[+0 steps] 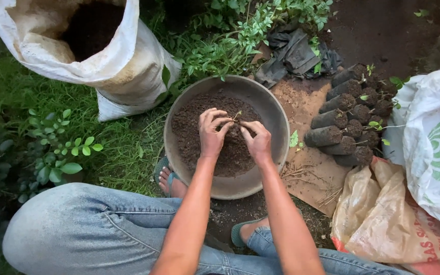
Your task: Filling small nursery bags with soil and planting seedlings in an outdoor garden setting.
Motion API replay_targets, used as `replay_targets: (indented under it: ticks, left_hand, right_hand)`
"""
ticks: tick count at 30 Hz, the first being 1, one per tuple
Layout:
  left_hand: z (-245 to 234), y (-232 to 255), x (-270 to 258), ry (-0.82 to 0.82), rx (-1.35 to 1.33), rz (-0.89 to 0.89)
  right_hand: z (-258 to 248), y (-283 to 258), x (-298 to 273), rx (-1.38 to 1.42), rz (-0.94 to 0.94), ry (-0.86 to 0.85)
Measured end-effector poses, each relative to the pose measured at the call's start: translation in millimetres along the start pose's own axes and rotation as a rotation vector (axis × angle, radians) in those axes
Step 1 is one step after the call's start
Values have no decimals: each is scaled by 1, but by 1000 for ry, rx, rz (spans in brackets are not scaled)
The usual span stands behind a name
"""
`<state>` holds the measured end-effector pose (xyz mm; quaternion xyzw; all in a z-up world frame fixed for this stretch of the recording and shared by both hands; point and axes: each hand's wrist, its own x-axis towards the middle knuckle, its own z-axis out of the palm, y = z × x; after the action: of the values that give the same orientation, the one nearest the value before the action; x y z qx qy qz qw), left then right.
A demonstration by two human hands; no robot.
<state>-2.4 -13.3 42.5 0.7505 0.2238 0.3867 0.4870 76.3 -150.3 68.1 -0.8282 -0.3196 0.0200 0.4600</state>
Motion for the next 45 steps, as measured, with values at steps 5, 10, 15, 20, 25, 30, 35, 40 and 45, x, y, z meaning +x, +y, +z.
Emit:
replay_targets:
  ticks: [5,10,15,20,25,30,35,40,45]
  left_hand:
    - [-8,5,6,-62,130,97]
    - [-5,-6,1,-87,146,99]
    - [-10,-9,-8,-57,59,53]
    - [-1,-25,-48,89,-3,-249]
    - [6,-25,-83,-88,286,-540]
    - [8,-21,-127,-194,450,-443]
    - [12,-60,-158,-100,384,-393]
    - [21,-71,-149,40,390,-537]
    - [16,-54,-83,242,36,-748]
  right_hand:
    - [7,31,-14,-93,128,107]
    - [16,35,-19,-431,394,-260]
    - [34,31,-41,-599,418,-661]
    - [47,34,-68,-623,426,-590]
    - [53,46,-111,-640,331,-604]
    - [78,73,-128,-425,471,-597]
    - [71,47,-143,-406,250,-596]
    - [86,91,-136,-506,7,-559]
    - [27,42,-67,145,494,-203]
